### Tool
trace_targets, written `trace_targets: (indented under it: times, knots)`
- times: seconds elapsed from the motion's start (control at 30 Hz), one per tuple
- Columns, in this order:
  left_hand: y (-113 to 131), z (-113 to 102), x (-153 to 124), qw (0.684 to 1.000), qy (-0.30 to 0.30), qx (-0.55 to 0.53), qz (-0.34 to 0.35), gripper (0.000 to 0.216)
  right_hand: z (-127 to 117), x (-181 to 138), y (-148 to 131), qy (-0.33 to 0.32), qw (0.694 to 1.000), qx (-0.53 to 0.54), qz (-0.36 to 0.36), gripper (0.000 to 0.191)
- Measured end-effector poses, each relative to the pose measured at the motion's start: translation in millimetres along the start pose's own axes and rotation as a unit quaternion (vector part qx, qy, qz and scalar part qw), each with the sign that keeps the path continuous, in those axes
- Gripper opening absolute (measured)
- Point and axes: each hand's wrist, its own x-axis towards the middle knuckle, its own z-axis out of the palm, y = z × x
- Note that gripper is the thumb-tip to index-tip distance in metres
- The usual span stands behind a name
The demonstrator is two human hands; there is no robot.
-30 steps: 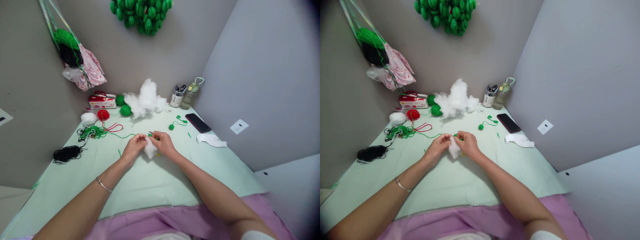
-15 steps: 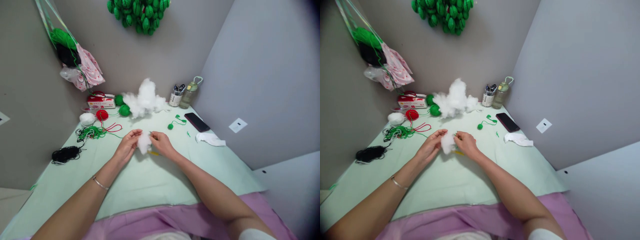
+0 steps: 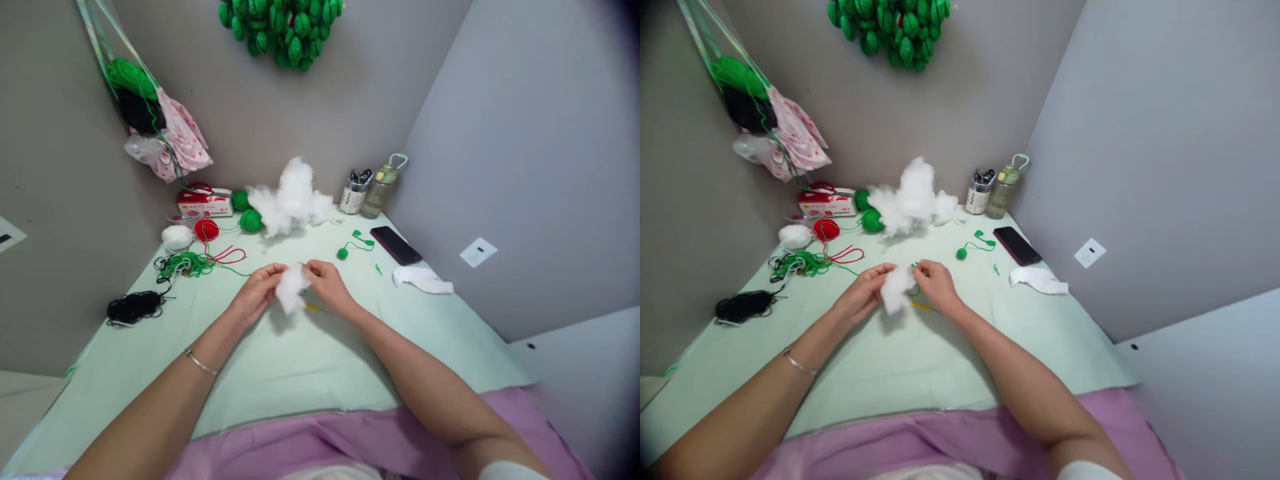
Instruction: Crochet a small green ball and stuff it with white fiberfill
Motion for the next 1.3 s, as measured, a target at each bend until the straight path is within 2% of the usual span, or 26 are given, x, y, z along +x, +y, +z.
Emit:
trace_targets:
  times: [0.17, 0.4, 0.5, 0.6, 0.73, 0.87, 1.03, 1.17, 1.3]
  knots:
    - [6, -5, 2, 0.999, 0.019, -0.019, 0.031, 0.034, -1, 2, -3, 0.001, 1.000, 0.005, 0.008, 0.030]
    - [-19, 8, -2, 0.989, 0.093, 0.044, 0.103, 0.018, 12, -8, -10, -0.029, 0.999, -0.012, -0.002, 0.017]
    - [-22, 12, -6, 0.989, 0.082, 0.067, 0.102, 0.019, 13, -8, -8, -0.013, 0.999, -0.033, 0.008, 0.006]
    - [-18, 14, -8, 0.992, 0.064, 0.066, 0.093, 0.021, 11, -6, -7, 0.005, 0.998, -0.053, 0.016, 0.005]
    - [-9, 16, -9, 0.996, 0.024, 0.043, 0.071, 0.013, 6, -3, -6, 0.025, 0.997, -0.072, 0.023, 0.004]
    - [-7, 18, -10, 0.997, -0.017, 0.038, 0.059, 0.026, 2, 0, -5, 0.037, 0.996, -0.082, 0.023, 0.008]
    - [-6, 10, -6, 0.998, -0.002, 0.042, 0.050, 0.035, 3, 2, -1, 0.033, 0.996, -0.078, 0.015, 0.018]
    - [7, 1, -4, 0.999, -0.027, 0.034, 0.026, 0.044, 3, 1, -1, 0.017, 0.997, -0.075, 0.005, 0.025]
    - [5, 2, -4, 0.997, -0.040, 0.058, 0.023, 0.038, 4, -3, -4, -0.015, 0.995, -0.089, -0.031, 0.015]
